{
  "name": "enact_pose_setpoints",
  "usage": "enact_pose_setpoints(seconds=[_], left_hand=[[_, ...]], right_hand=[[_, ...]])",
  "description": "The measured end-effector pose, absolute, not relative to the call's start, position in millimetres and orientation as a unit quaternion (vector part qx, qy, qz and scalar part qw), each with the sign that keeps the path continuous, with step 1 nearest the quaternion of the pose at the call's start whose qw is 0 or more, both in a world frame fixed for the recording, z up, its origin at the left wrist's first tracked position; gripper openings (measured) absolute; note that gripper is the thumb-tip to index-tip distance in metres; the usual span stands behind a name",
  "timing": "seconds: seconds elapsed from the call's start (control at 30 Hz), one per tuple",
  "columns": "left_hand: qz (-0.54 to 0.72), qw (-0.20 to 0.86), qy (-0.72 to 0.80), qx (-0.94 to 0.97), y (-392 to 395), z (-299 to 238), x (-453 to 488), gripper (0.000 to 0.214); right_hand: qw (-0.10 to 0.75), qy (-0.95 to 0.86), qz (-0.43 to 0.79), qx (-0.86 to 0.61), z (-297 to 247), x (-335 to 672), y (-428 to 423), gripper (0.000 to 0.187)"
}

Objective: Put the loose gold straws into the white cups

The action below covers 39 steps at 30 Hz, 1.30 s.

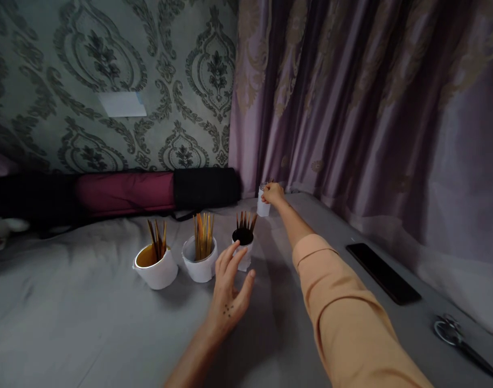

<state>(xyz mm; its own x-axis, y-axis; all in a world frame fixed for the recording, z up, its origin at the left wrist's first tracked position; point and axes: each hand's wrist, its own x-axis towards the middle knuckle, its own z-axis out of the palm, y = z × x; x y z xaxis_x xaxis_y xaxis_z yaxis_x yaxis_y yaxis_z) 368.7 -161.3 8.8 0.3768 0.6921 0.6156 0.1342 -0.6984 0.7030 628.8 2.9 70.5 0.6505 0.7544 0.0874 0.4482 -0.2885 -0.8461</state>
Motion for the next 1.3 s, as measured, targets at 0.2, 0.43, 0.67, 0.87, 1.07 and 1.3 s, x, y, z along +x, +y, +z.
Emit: enact_pose_setpoints(seconds=[0.2,0.43,0.67,0.87,1.07,1.3], left_hand=[[0.497,0.289,0.267,0.774,-160,10,368,0.044],[0.503,0.305,0.269,0.762,-160,11,368,0.044],[0.501,0.314,0.265,0.762,-160,11,368,0.046],[0.51,0.314,0.265,0.756,-160,11,368,0.045],[0.507,0.277,0.275,0.769,-157,7,367,0.046],[0.504,0.207,0.28,0.791,-157,4,364,0.043]], right_hand=[[0.46,-0.38,0.182,-0.781,70,632,1,0.02],[0.466,-0.378,0.194,-0.777,70,630,-2,0.03],[0.468,-0.396,0.193,-0.766,71,628,-8,0.035],[0.477,-0.419,0.19,-0.749,74,619,-18,0.037],[0.515,-0.432,0.199,-0.713,81,603,-47,0.036],[0.576,-0.39,0.199,-0.69,91,589,-101,0.029]])
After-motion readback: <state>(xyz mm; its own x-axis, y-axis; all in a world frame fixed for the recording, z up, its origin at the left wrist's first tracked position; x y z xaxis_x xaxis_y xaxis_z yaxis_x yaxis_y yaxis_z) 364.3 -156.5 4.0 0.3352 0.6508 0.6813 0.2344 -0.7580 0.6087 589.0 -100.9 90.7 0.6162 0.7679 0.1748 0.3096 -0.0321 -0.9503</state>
